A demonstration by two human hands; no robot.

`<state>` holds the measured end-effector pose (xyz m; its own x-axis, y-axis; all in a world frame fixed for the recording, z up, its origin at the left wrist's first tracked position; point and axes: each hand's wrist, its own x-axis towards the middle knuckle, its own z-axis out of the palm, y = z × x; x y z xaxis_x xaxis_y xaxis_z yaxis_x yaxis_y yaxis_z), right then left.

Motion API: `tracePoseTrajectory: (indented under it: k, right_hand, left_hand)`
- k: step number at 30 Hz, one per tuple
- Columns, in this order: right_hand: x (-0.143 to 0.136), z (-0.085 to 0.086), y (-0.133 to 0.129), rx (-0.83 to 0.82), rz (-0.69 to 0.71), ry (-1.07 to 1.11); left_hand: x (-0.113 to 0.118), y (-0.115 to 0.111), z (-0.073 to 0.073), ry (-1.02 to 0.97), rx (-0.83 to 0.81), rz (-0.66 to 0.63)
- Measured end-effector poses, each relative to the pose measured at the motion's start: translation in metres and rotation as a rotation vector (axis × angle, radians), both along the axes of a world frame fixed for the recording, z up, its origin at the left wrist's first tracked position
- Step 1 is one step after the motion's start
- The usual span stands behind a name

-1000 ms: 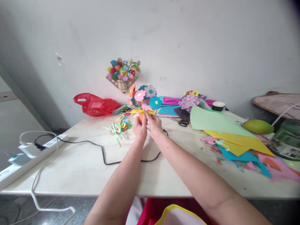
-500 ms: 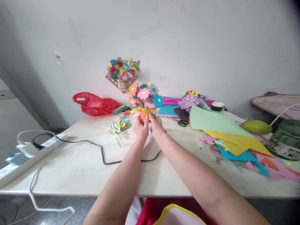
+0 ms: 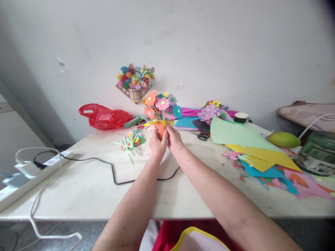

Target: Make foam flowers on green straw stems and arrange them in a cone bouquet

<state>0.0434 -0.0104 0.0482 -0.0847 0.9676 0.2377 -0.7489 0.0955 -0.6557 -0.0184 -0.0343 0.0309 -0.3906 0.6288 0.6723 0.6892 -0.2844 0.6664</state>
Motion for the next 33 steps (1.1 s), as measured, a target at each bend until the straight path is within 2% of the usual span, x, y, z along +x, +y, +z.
tracePoseTrajectory:
  k: [9,13,18,25,33]
  right_hand:
    - [-0.001,-0.002,0.003,-0.020,-0.033,0.021]
    - [0.002,-0.001,0.007,-0.012,-0.011,0.064]
    - [0.006,0.003,0.008,-0.026,-0.005,0.109]
    - [0.009,0.006,0.009,-0.095,-0.040,0.160]
    - [0.009,0.005,0.009,-0.091,0.010,0.168]
  left_hand:
    - [0.000,0.000,0.001,-0.022,0.028,-0.030]
    - [-0.001,0.003,-0.002,-0.100,0.052,-0.152]
    - [0.002,0.010,-0.005,-0.307,0.107,-0.300]
    - [0.009,0.012,0.002,-0.646,0.106,-0.414]
    - [0.004,0.011,0.004,-0.742,0.021,-0.680]
